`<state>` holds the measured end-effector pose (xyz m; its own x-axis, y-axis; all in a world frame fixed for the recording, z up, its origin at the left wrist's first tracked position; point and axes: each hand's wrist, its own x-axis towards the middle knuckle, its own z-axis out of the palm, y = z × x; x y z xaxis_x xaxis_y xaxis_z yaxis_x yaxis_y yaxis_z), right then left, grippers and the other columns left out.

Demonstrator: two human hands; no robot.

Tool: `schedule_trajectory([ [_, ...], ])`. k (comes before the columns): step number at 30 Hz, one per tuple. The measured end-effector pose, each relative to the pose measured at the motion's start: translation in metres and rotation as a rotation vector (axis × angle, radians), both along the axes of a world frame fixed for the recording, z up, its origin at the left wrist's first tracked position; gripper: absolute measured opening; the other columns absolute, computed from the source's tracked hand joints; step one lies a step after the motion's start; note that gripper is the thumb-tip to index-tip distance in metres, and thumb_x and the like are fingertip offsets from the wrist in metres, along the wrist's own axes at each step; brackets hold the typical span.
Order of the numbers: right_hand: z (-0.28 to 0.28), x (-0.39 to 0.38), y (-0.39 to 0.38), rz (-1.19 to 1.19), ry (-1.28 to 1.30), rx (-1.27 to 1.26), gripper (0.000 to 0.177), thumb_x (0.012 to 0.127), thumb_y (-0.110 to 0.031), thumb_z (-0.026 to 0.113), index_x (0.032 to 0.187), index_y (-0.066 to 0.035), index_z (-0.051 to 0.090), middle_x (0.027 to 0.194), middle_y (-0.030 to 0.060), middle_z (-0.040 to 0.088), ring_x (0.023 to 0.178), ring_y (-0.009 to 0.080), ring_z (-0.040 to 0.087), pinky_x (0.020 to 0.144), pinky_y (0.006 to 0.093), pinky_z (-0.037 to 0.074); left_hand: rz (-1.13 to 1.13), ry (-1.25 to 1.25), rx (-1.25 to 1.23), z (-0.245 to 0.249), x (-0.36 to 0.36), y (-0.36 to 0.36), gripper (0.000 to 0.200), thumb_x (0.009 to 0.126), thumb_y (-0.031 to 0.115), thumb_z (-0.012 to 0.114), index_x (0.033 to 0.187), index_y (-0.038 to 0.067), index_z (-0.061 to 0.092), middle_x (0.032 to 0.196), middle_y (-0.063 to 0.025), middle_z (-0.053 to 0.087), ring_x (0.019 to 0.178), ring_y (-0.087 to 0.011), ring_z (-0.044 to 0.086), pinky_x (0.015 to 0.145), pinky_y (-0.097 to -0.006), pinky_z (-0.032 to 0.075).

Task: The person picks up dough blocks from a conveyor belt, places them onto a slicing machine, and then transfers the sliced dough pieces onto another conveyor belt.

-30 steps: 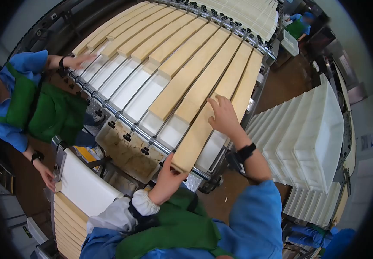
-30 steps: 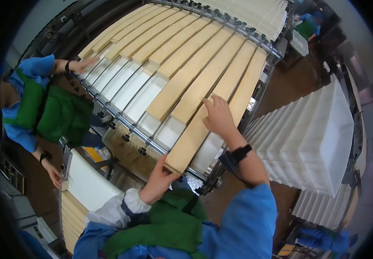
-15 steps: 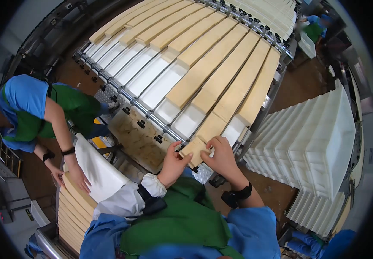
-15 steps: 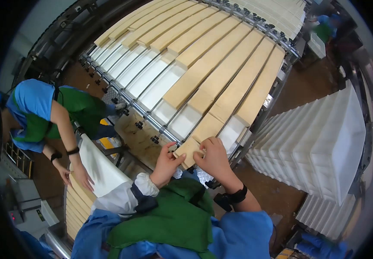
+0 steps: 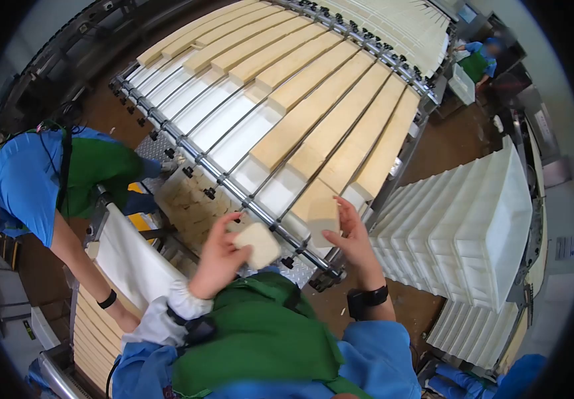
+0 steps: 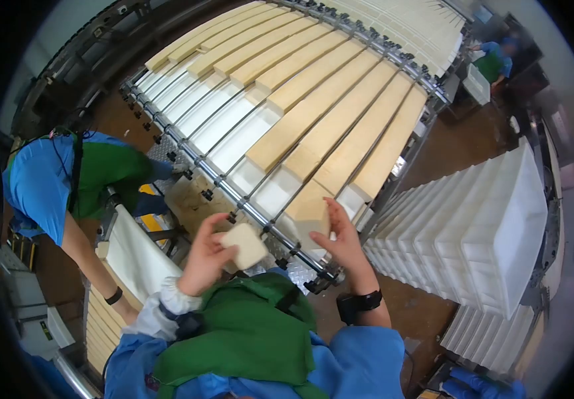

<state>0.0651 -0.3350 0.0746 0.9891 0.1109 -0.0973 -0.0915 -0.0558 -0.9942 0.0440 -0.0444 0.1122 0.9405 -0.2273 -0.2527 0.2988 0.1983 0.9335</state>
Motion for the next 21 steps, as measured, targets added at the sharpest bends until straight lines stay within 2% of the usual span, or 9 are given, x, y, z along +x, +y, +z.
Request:
schedule_trajectory([
  [2,-0.01,0.002,-0.034,-0.086,-0.056,-0.177,0.074,0.073,0.002,0.07,0.138,-0.004,0.034,0.126,0.009,0.052,0.119,0.0199,0.05,0.103,0.0324,0.037,0.134,0.057,0.089,-0.006,-0.004,0.025,0.064,0.081,-0.01,0.056,0.137,0.007,0.031,0.1,-0.0123,0.065,0.092,-0.019,0.064,0.081,-0.028,0.051],
  [5,-0.04,0.022,-0.073,-0.142,-0.166,-0.448,0.074,0.068,-0.003,0.074,0.133,0.001,0.039,0.122,0.0166,0.054,0.117,0.0287,0.052,0.1,0.0354,0.041,0.303,0.09,0.175,-0.045,-0.01,0.056,0.062,0.079,-0.01,0.056,0.134,0.006,0.032,0.113,-0.0158,0.057,0.106,-0.021,0.058,0.089,-0.03,0.048],
  [6,-0.031,0.029,-0.073,-0.11,-0.196,-0.726,0.075,0.065,-0.006,0.073,0.131,0.003,0.04,0.123,0.0221,0.052,0.114,0.0372,0.052,0.1,0.0401,0.041,0.335,0.113,0.169,-0.053,-0.016,0.059,0.062,0.078,-0.01,0.056,0.134,0.006,0.032,0.117,-0.0164,0.054,0.109,-0.0217,0.056,0.092,-0.0307,0.046],
  [7,-0.034,0.032,-0.073,-0.068,-0.23,-0.829,0.074,0.065,-0.007,0.073,0.131,0.003,0.04,0.124,0.0231,0.051,0.114,0.0387,0.051,0.1,0.042,0.041,0.367,0.132,0.161,-0.054,-0.015,0.059,0.062,0.078,-0.01,0.056,0.133,0.005,0.032,0.121,-0.017,0.05,0.113,-0.0224,0.053,0.094,-0.0314,0.045],
  [9,-0.051,0.043,-0.071,0.003,-0.301,-1.042,0.073,0.064,-0.009,0.073,0.129,0.004,0.042,0.126,0.0251,0.049,0.114,0.0416,0.049,0.099,0.0457,0.04,0.321,0.1,0.201,-0.064,-0.02,0.063,0.062,0.077,-0.007,0.058,0.132,0.006,0.034,0.122,-0.0155,0.048,0.113,-0.023,0.051,0.093,-0.0323,0.044],
  [11,-0.065,0.036,-0.058,-0.131,-0.373,-1.168,0.071,0.064,-0.007,0.07,0.128,0.004,0.044,0.127,0.0251,0.048,0.117,0.0424,0.046,0.1,0.0489,0.038,0.289,0.1,0.164,-0.068,-0.023,0.068,0.06,0.076,-0.007,0.059,0.13,0.007,0.037,0.118,-0.014,0.048,0.111,-0.022,0.051,0.091,-0.0312,0.045],
  [12,-0.046,0.031,-0.046,-0.126,-0.348,-1.253,0.08,0.064,-0.014,0.077,0.133,0.003,0.04,0.134,0.0255,0.042,0.128,0.0419,0.038,0.106,0.0489,0.033,0.296,0.092,0.186,-0.065,-0.023,0.066,0.059,0.076,-0.007,0.06,0.129,0.007,0.038,0.116,-0.013,0.048,0.108,-0.021,0.052,0.09,-0.0307,0.045],
  [16,-0.058,0.042,-0.051,-0.186,-0.323,-1.393,0.11,0.059,-0.039,0.084,0.143,0.002,0.026,0.147,0.0249,0.029,0.139,0.0387,0.025,0.113,0.0458,0.024,0.293,0.103,0.213,-0.052,-0.023,0.061,0.053,0.077,-0.008,0.061,0.124,0.006,0.042,0.109,-0.0093,0.049,0.098,-0.0171,0.054,0.086,-0.0283,0.045],
  [21,-0.066,0.064,-0.072,-0.215,-0.271,-1.396,0.107,0.062,-0.04,0.083,0.142,0.004,0.027,0.149,0.0231,0.027,0.14,0.0359,0.023,0.114,0.0462,0.021,0.258,0.135,0.146,-0.051,-0.024,0.06,0.046,0.079,-0.006,0.062,0.12,0.006,0.046,0.106,-0.0068,0.05,0.093,-0.0136,0.054,0.084,-0.026,0.045],
])
